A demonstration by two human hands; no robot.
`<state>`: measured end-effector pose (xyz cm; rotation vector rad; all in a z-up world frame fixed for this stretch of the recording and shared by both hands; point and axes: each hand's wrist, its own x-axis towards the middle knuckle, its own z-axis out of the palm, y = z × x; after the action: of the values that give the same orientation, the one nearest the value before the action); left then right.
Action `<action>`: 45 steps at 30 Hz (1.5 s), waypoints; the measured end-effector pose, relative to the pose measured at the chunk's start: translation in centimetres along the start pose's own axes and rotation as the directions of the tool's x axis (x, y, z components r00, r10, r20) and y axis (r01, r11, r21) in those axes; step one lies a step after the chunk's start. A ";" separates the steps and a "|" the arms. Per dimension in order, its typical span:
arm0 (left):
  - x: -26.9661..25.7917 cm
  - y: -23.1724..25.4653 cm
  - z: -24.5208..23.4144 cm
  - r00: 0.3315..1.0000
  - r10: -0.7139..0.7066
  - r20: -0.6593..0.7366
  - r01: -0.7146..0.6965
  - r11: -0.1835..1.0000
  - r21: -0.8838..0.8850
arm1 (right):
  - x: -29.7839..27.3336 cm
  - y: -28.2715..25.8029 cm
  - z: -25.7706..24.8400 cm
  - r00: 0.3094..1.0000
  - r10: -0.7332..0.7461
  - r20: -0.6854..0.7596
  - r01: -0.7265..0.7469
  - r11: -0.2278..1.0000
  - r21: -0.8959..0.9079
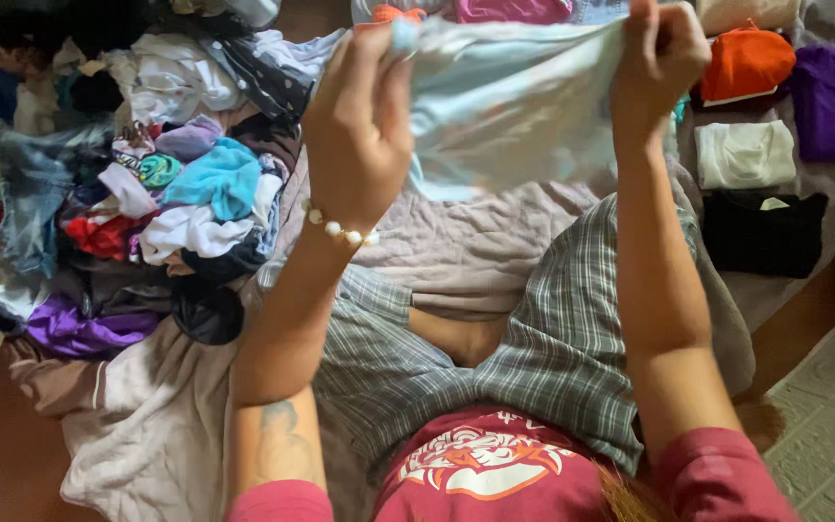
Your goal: The person sits cross-legged on a bed and folds various clothing items one by one. They handle denim shorts, a maroon top, an orange top, a pink top, and a light blue top, smoothing and folding each into a neat rectangle before placing it in a growing stack.
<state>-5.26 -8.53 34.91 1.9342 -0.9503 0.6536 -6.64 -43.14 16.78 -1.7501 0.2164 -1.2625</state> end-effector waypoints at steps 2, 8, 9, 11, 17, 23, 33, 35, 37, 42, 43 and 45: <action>-2.6 -3.9 1.6 0.991 -0.130 -0.007 0.130 0.991 -0.044 | 0.0 2.4 1.8 0.998 -0.016 0.065 0.024 0.993 -0.112; -16.0 -23.8 7.2 0.888 -0.456 -0.054 0.458 0.888 0.044 | -8.6 9.0 11.5 0.910 0.008 0.414 0.119 0.952 -0.281; -18.3 -27.1 7.6 0.834 -0.550 -0.049 0.552 0.831 0.071 | -10.2 9.6 12.9 0.873 0.063 0.483 0.072 0.964 -0.254; -23.3 -32.1 7.5 0.758 -0.650 -0.053 0.651 0.749 0.124 | -14.0 9.9 14.3 0.782 0.130 0.610 0.082 0.948 -0.307; -29.4 -36.6 6.5 0.696 -0.714 -0.070 0.712 0.674 0.196 | -18.5 10.9 11.5 0.778 0.115 0.617 0.179 0.902 -0.393; -27.7 -35.0 6.0 0.730 -0.677 -0.091 0.680 0.707 0.194 | -19.1 12.0 2.7 0.950 0.111 0.292 0.148 0.661 -0.735; -26.1 -33.6 5.5 0.780 -0.618 -0.095 0.626 0.768 0.138 | -20.9 14.1 1.3 0.956 0.197 0.219 0.034 0.666 -0.746; -26.4 -33.1 4.9 0.783 -0.615 -0.091 0.622 0.774 0.123 | -21.4 14.5 1.4 0.964 0.191 0.186 -0.006 0.711 -0.703; -26.3 -33.0 5.1 0.780 -0.618 -0.096 0.625 0.773 0.104 | -21.0 15.5 1.1 0.972 0.221 0.078 -0.121 0.757 -0.642; -25.9 -32.6 5.0 0.774 -0.608 -0.180 0.626 0.777 0.071 | -18.2 17.4 -1.5 0.861 0.496 0.110 -0.396 0.790 -0.469; -25.7 -32.4 4.9 0.773 -0.602 -0.201 0.623 0.780 0.058 | -17.5 17.1 -2.2 0.896 0.428 0.115 -0.341 0.832 -0.437; -25.1 -31.8 4.9 0.798 -0.542 -0.262 0.577 0.813 0.077 | -15.7 16.0 -3.4 0.947 0.302 0.106 -0.236 0.883 -0.406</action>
<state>6.68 7.21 -0.77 2.0803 -0.1497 0.5848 -10.86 -44.32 -5.51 -2.0660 0.6295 -0.9041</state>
